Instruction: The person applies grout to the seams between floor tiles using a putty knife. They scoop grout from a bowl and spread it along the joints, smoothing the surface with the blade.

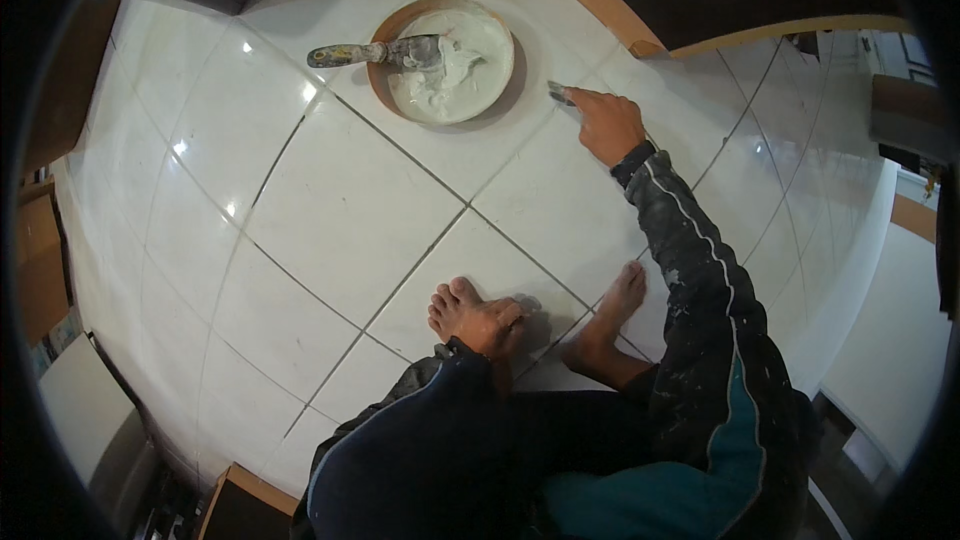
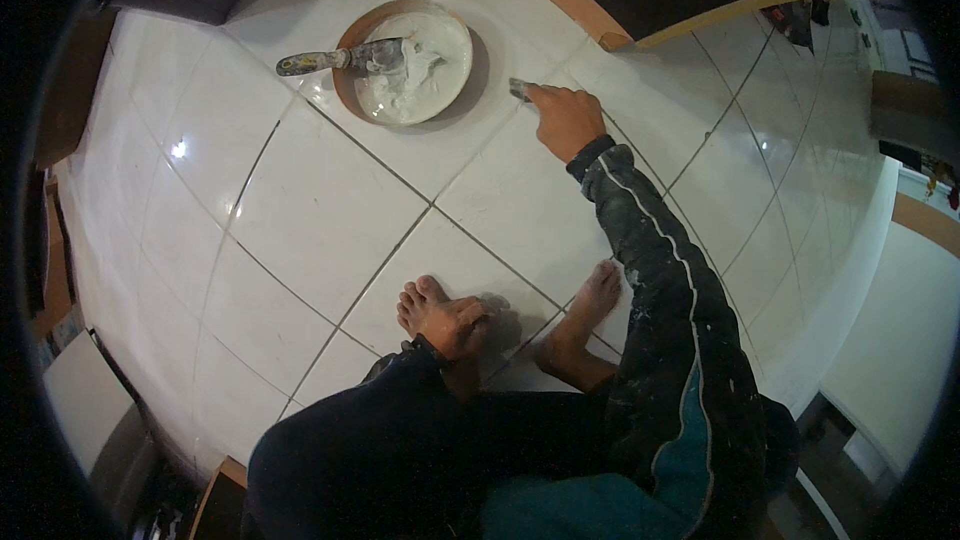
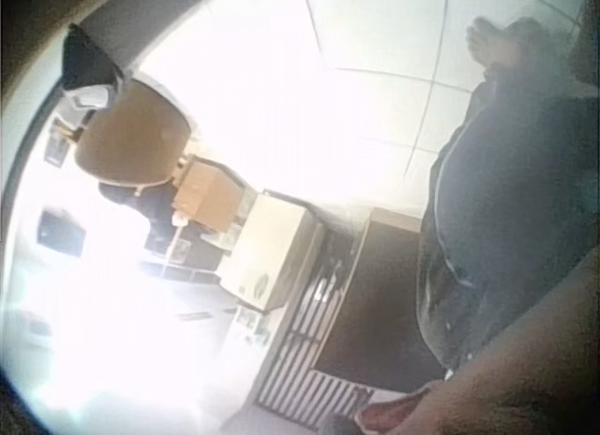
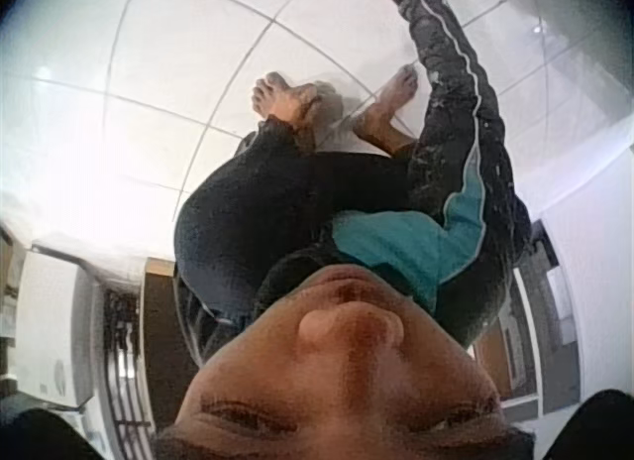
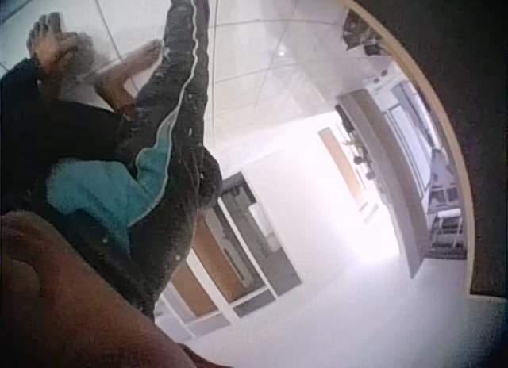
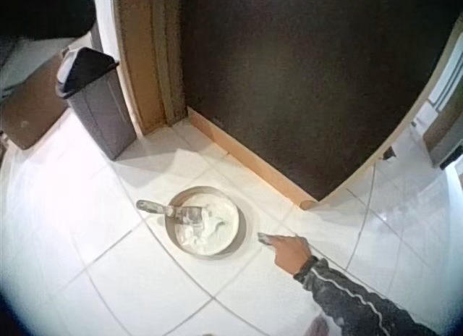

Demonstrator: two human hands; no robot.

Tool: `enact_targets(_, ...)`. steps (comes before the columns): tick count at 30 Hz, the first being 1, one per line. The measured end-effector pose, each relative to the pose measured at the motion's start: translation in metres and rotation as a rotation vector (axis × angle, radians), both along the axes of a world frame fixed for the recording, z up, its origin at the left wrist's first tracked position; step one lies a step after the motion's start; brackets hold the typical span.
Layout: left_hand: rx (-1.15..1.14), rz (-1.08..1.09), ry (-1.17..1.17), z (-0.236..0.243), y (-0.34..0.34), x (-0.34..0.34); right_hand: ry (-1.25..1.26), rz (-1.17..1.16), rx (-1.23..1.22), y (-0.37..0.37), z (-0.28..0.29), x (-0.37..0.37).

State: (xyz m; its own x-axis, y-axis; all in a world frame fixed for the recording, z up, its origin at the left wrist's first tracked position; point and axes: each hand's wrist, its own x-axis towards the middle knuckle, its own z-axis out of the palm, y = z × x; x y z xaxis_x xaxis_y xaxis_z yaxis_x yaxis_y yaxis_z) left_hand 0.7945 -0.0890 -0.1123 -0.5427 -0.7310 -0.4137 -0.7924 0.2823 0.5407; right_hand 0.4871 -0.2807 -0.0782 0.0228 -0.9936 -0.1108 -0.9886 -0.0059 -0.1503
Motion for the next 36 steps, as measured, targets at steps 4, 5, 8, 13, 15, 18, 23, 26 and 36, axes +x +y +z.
enact_targets(4,-0.074,0.013,-0.01,-0.017,0.009,-0.001,-0.058,0.135,0.019,0.027,-0.011,0.018)
enact_targets(5,-0.064,0.017,-0.021,-0.018,0.009,0.001,-0.091,0.168,0.017,0.037,-0.012,0.03)
enact_targets(8,0.005,0.02,-0.085,-0.023,0.01,0.002,-0.1,0.261,0.057,0.074,-0.013,0.06)
enact_targets(13,0.076,0.201,-0.192,-0.066,0.027,-0.005,-0.084,0.433,0.0,0.117,-0.006,0.093)
enact_targets(15,0.074,0.291,-0.218,-0.074,0.029,-0.004,-0.153,0.414,0.122,0.118,-0.005,0.096)
enact_targets(18,0.137,0.231,-0.236,-0.055,0.021,-0.005,-0.23,0.332,0.344,0.096,-0.004,0.08)
enact_targets(23,0.03,0.229,-0.186,-0.06,0.029,-0.006,-1.186,-0.23,0.497,0.046,-0.016,0.013)
enact_targets(26,0.006,0.139,-0.123,-0.033,0.016,-0.005,-1.305,-0.534,0.499,0.028,0.01,-0.009)
enact_targets(36,0.097,0.154,-0.212,-0.028,0.013,-0.005,-0.388,0.181,-0.217,0.002,-0.002,-0.041)
